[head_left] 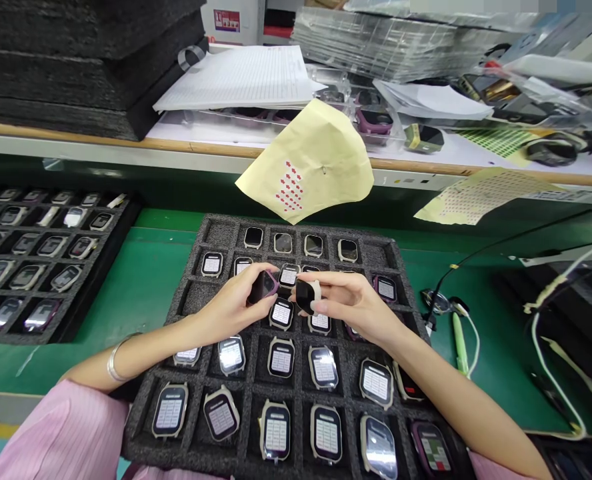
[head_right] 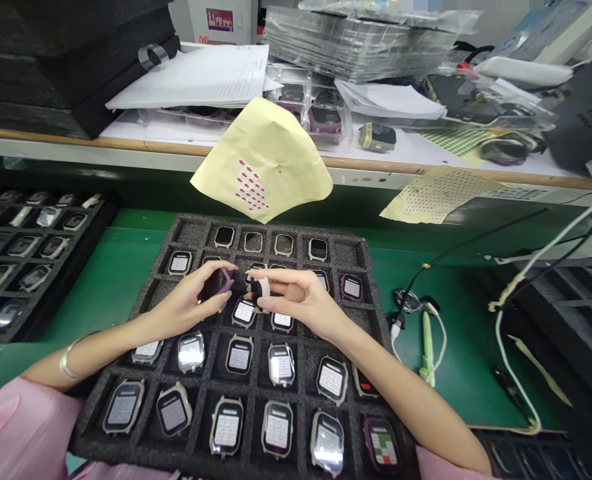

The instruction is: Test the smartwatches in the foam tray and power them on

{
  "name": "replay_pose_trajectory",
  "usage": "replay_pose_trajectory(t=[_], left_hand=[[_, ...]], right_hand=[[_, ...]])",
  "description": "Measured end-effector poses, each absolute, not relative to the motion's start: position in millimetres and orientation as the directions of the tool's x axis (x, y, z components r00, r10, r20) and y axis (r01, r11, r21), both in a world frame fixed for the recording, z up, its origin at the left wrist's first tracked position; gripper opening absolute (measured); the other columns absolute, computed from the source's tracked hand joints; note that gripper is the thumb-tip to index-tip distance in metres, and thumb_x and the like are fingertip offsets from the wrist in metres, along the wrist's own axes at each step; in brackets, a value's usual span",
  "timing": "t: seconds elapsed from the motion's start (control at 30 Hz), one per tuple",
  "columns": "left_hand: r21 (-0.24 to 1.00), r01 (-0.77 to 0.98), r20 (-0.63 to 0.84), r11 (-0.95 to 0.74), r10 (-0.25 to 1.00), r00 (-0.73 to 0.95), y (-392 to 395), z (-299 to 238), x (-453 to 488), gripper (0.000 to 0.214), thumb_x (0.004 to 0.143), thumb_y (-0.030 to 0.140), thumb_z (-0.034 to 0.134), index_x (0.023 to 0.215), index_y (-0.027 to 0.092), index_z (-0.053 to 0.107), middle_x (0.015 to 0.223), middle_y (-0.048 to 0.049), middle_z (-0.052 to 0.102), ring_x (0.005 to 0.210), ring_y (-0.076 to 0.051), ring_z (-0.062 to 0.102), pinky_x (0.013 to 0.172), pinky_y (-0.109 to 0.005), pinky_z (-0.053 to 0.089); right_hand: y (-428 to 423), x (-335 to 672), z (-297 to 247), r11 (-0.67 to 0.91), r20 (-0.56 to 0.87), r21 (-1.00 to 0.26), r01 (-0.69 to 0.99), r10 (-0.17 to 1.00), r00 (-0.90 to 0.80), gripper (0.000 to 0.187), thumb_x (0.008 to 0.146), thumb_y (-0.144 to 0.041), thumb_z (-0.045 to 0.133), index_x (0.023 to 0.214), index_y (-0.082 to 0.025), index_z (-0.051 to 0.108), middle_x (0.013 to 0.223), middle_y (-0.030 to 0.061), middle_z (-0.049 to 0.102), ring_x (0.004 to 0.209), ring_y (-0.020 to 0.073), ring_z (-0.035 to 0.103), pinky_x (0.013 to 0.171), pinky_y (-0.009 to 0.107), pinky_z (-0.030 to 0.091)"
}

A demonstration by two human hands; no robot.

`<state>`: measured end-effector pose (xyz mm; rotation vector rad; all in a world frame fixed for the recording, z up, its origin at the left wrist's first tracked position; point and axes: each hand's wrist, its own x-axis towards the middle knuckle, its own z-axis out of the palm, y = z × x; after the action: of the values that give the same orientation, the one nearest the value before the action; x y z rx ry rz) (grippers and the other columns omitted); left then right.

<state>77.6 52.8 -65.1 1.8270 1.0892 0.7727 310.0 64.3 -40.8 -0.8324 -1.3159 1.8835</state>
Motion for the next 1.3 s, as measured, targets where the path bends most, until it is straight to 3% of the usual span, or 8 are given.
replay_pose_trajectory(t=[0.1,0.23,0.3,0.43,0.5,0.6,0.9,1.3], left_hand=[[0.943,0.299,0.028,-0.147,0.929,0.369,54.5,-66.8,78.9,0.029,0.086,0.024,0.059,0.114,0.022,0.050,0.105,-0.0043,0.060,0.087,-0.017,0.061,0.068,-0.026,0.052],[0.988,0.061,-0.153,0.141,0.928,0.339,57.7,-64.6,80.8,0.031,0.081,0.028,0.068,0.102,0.022,0.046,0.100,-0.0020,0.061,0.051,-0.006,0.051,0.037,-0.018,0.042],[0.965,-0.054,-0.224,0.258,0.910,0.349,59.1,-62.3,81.5,0.036,0.078,0.026,0.071,0.104,0.021,0.046,0.097,-0.0024,0.064,0.052,-0.007,0.054,0.038,-0.018,0.044],[0.894,-0.224,-0.288,0.389,0.880,0.377,60.4,-60.3,81.8,0.042,0.075,0.013,0.068,0.112,0.018,0.049,0.093,-0.0045,0.068,0.081,-0.015,0.067,0.066,-0.026,0.057],[0.875,-0.263,-0.292,0.406,0.876,0.384,60.2,-60.7,81.4,0.043,0.073,0.008,0.065,0.112,0.017,0.050,0.093,-0.0041,0.068,0.083,-0.015,0.067,0.075,-0.029,0.058],[0.871,-0.277,-0.286,0.406,0.877,0.386,59.3,-62.1,80.9,0.044,0.072,0.005,0.061,0.112,0.018,0.050,0.092,-0.0033,0.068,0.083,-0.015,0.068,0.077,-0.030,0.058],[0.895,-0.249,-0.252,0.370,0.881,0.401,58.4,-66.4,84.0,0.043,0.070,0.007,0.059,0.111,0.018,0.052,0.088,-0.0026,0.067,0.077,-0.018,0.069,0.067,-0.031,0.059],[0.961,-0.115,-0.189,0.253,0.900,0.393,58.1,-69.9,84.5,0.041,0.073,0.008,0.059,0.112,0.018,0.049,0.077,0.0025,0.059,0.058,-0.011,0.062,0.052,-0.023,0.050]], right_hand=[[65.0,310.2,-42.6,-0.261,-0.131,-0.951,-0.166,0.825,-0.551,0.036,0.077,-0.016,0.077,0.112,-0.023,0.072,0.102,0.0054,0.075,0.090,0.0165,0.071,0.078,0.029,0.060],[66.9,310.7,-45.0,-0.309,-0.172,-0.936,-0.166,0.818,-0.549,0.037,0.080,-0.022,0.075,0.116,-0.021,0.069,0.105,0.0075,0.074,0.093,0.0202,0.071,0.079,0.034,0.061],[68.3,311.0,-45.9,-0.357,-0.203,-0.918,-0.173,0.798,-0.568,0.037,0.082,-0.023,0.072,0.118,-0.020,0.066,0.109,0.0094,0.073,0.098,0.0227,0.071,0.082,0.037,0.060],[69.9,311.7,-49.2,-0.408,-0.239,-0.893,-0.192,0.788,-0.567,0.039,0.085,-0.021,0.068,0.123,-0.020,0.061,0.111,0.0109,0.073,0.103,0.0254,0.071,0.089,0.042,0.057],[69.4,311.6,-50.9,-0.397,-0.235,-0.897,-0.195,0.801,-0.551,0.041,0.084,-0.020,0.068,0.124,-0.020,0.059,0.111,0.0106,0.073,0.101,0.0255,0.071,0.090,0.044,0.057],[67.7,311.0,-52.6,-0.351,-0.210,-0.918,-0.186,0.826,-0.523,0.042,0.083,-0.018,0.068,0.124,-0.021,0.059,0.113,0.0096,0.072,0.099,0.0245,0.072,0.088,0.043,0.058],[64.0,311.3,-55.7,-0.293,-0.171,-0.943,-0.159,0.834,-0.525,0.045,0.084,-0.016,0.067,0.127,-0.023,0.059,0.111,0.0066,0.072,0.101,0.0224,0.070,0.086,0.041,0.060],[61.3,307.4,-50.7,-0.268,-0.181,-0.956,-0.120,0.860,-0.477,0.039,0.084,-0.023,0.070,0.123,-0.023,0.061,0.107,0.0072,0.074,0.096,0.0227,0.073,0.080,0.039,0.063]])
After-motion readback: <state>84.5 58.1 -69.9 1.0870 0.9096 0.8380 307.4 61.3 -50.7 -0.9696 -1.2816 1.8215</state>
